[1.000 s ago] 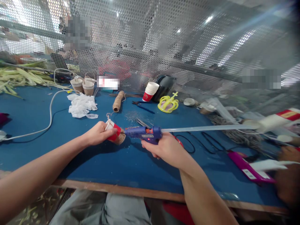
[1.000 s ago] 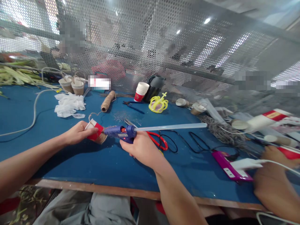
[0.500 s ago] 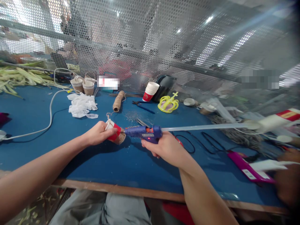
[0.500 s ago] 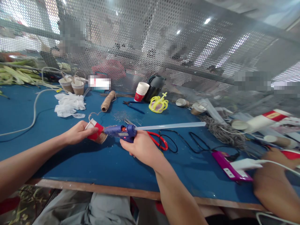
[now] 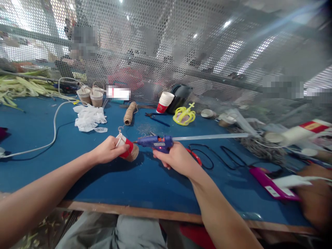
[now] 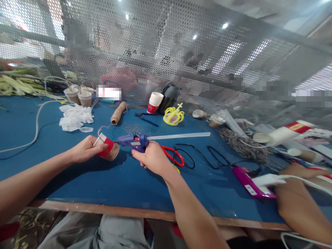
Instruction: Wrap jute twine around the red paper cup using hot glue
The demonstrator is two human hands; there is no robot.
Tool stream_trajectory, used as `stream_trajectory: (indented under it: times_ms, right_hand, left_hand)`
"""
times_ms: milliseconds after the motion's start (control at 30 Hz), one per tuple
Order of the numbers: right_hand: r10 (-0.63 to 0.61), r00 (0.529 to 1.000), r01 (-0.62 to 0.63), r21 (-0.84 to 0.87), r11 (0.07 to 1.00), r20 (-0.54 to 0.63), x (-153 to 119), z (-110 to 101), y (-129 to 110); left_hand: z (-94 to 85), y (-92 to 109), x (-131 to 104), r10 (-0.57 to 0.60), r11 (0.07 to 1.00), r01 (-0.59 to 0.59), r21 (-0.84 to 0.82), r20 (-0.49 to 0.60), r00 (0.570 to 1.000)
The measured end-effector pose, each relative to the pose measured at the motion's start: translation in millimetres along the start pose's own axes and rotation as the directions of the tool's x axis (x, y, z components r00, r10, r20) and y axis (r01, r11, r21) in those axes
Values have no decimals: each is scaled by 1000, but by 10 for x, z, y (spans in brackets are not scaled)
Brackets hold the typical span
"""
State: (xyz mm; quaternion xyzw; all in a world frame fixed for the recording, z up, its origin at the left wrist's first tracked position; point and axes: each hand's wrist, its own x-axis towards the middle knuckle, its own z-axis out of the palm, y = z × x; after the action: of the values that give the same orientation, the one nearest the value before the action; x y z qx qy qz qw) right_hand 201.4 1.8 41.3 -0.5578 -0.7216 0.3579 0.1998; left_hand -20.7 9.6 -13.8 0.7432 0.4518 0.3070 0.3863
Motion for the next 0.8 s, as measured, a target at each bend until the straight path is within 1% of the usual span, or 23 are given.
stream_trajectory:
  times_ms: [67, 167, 233, 267, 300, 333, 367, 500, 600, 700, 800]
  right_hand:
    - [-4, 1000, 5, 34, 999, -5, 16, 7, 17]
    - [-26, 999, 30, 168, 985, -27, 84, -23, 67]
    - [-24, 996, 45, 239, 970, -90, 181, -82, 124]
    - [-6, 989, 41, 238, 971, -147, 245, -120, 161]
    - [6, 977, 42, 219, 975, -215, 318, -162, 203]
    - [27, 963, 18, 163, 986, -270, 395, -203, 249]
    - [66, 940, -42, 80, 996, -334, 475, -241, 298]
    - [118, 922, -142, -38, 989, -369, 753, -327, 498]
    - [138, 913, -199, -123, 972, -383, 872, -333, 583]
    - [95, 909, -190, -200, 961, -406, 899, -312, 533]
    - [1, 918, -111, -254, 961, -398, 831, -216, 312]
  left_hand:
    - [1, 4, 1, 9, 1000, -9, -6, -2, 1000]
    - [3, 6, 6, 21, 1000, -21, 1, -28, 999]
    - [5, 11, 9, 27, 1000, -27, -3, -39, 999]
    - [7, 17, 10, 25, 1000, -26, -6, -47, 999]
    - [8, 25, 9, 25, 1000, -26, -11, -54, 998]
    - [11, 34, 7, 25, 1000, -26, -15, -59, 998]
    - [13, 44, 5, 27, 999, -28, -17, -63, 998]
    - [28, 61, -4, 42, 999, -43, -17, -63, 997]
    - [35, 61, -6, 53, 998, -54, -14, -70, 996]
    - [34, 82, -10, 76, 997, -75, 8, -60, 995]
    - [33, 118, -23, 88, 996, -87, 33, -39, 995]
